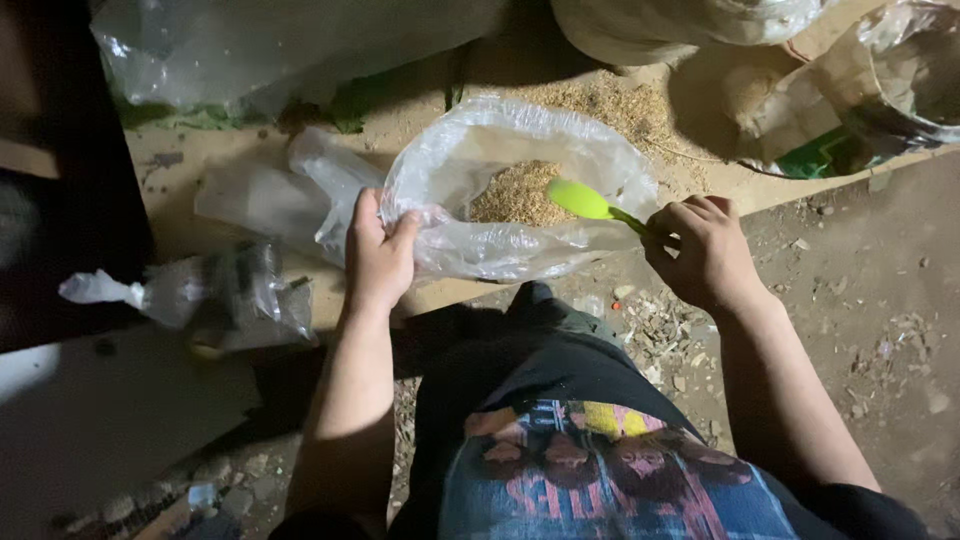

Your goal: The person scoops grain from a large white sack into a smaller clear plastic bag using a green plastic scoop.

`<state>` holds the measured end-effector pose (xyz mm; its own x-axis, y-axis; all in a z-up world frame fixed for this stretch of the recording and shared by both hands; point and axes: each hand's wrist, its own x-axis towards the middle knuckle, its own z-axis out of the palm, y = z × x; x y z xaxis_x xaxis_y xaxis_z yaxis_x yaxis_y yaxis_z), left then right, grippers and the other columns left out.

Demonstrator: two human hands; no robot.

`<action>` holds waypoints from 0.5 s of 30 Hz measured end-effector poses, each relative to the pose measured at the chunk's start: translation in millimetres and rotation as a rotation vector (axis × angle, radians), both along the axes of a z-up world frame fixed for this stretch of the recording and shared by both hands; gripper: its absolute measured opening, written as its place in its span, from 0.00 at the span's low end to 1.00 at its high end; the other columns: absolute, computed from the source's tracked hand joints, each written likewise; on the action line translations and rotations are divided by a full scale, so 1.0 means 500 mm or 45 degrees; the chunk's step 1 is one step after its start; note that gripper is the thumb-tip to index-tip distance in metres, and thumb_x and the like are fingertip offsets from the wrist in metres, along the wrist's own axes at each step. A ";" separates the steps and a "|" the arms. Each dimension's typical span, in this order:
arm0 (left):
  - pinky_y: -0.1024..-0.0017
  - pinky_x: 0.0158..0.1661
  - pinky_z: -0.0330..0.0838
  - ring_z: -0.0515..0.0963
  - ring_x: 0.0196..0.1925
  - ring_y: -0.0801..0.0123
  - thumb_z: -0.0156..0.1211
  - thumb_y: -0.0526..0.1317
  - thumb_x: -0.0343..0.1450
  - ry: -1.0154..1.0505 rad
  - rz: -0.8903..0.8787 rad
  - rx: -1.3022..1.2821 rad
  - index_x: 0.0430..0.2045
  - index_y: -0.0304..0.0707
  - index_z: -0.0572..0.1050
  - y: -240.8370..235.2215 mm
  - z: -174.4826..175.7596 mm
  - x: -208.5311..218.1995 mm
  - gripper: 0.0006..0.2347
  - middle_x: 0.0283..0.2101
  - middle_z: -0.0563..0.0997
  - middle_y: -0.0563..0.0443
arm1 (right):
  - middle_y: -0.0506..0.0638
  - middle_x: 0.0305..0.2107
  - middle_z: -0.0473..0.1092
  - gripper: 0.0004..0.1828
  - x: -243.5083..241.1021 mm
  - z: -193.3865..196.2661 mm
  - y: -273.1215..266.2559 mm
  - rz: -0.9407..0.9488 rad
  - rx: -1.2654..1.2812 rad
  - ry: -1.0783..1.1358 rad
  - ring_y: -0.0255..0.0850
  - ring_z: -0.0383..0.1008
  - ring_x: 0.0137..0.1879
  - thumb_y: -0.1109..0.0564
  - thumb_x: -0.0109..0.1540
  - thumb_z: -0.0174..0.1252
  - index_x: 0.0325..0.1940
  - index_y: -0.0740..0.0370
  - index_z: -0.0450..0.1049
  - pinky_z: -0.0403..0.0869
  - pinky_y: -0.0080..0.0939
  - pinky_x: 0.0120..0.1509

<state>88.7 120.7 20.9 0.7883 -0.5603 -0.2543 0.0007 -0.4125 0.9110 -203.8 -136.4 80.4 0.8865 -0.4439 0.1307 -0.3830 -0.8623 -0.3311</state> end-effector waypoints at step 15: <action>0.64 0.51 0.74 0.82 0.51 0.61 0.59 0.48 0.72 -0.022 -0.254 0.134 0.58 0.40 0.62 0.017 -0.002 0.066 0.23 0.52 0.83 0.40 | 0.54 0.32 0.75 0.12 0.033 0.007 0.025 -0.076 0.392 -0.325 0.48 0.78 0.34 0.57 0.55 0.68 0.38 0.62 0.75 0.75 0.45 0.38</action>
